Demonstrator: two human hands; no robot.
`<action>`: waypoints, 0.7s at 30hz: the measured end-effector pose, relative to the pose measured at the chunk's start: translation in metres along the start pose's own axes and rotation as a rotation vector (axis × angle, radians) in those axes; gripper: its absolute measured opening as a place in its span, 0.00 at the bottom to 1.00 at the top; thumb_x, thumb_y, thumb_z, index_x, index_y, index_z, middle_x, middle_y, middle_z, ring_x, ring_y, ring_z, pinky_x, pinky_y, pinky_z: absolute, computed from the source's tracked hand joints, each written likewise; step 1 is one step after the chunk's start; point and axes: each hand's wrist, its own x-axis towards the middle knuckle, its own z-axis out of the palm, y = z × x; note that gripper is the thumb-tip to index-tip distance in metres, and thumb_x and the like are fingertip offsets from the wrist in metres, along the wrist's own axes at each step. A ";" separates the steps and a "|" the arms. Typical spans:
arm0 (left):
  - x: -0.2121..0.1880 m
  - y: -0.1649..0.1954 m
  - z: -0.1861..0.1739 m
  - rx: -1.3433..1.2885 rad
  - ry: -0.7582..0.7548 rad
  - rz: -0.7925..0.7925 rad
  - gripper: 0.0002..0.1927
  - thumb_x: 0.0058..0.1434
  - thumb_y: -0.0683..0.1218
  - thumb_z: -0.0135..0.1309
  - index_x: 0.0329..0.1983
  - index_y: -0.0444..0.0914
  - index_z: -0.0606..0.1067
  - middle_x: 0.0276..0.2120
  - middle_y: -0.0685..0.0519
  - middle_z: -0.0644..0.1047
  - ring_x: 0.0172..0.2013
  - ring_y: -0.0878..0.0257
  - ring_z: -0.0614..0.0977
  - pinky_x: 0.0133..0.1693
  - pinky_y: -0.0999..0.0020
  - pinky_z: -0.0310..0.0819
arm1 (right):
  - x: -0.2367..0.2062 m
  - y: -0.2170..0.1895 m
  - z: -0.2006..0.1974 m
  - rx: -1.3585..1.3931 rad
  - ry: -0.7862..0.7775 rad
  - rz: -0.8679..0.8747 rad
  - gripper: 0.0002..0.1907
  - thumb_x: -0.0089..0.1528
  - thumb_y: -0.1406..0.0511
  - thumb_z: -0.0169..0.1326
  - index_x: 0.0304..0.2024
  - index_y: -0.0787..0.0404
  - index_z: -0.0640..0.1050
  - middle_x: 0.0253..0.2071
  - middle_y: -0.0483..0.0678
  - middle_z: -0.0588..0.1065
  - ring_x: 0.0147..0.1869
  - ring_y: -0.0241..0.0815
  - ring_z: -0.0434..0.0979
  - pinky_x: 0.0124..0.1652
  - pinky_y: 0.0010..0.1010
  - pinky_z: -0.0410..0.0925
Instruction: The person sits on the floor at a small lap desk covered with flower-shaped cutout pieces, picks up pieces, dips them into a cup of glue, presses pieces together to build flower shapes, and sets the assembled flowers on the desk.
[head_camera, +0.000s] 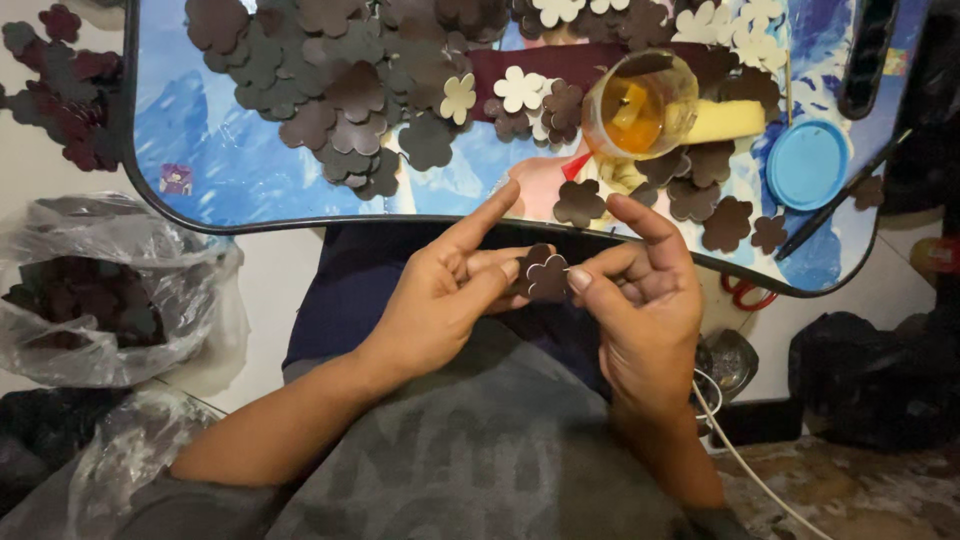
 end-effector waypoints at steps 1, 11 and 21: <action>0.000 -0.001 -0.001 -0.006 -0.005 0.000 0.36 0.72 0.38 0.43 0.81 0.44 0.49 0.58 0.46 0.78 0.52 0.65 0.81 0.51 0.69 0.79 | 0.001 0.000 0.000 -0.004 0.007 0.010 0.33 0.62 0.79 0.58 0.69 0.71 0.64 0.38 0.50 0.78 0.41 0.33 0.77 0.45 0.22 0.70; 0.003 -0.006 -0.007 -0.027 -0.015 -0.057 0.36 0.71 0.38 0.40 0.81 0.45 0.47 0.57 0.43 0.78 0.53 0.61 0.81 0.54 0.64 0.80 | 0.004 0.001 0.004 -0.120 -0.004 0.017 0.36 0.61 0.80 0.58 0.71 0.70 0.62 0.38 0.49 0.78 0.42 0.32 0.78 0.47 0.20 0.71; 0.004 -0.002 -0.008 -0.063 0.015 -0.083 0.33 0.73 0.43 0.39 0.81 0.44 0.47 0.54 0.43 0.79 0.49 0.62 0.83 0.53 0.63 0.81 | 0.004 0.000 0.007 -0.218 -0.011 -0.031 0.36 0.63 0.78 0.58 0.72 0.69 0.60 0.39 0.50 0.79 0.43 0.32 0.80 0.46 0.20 0.72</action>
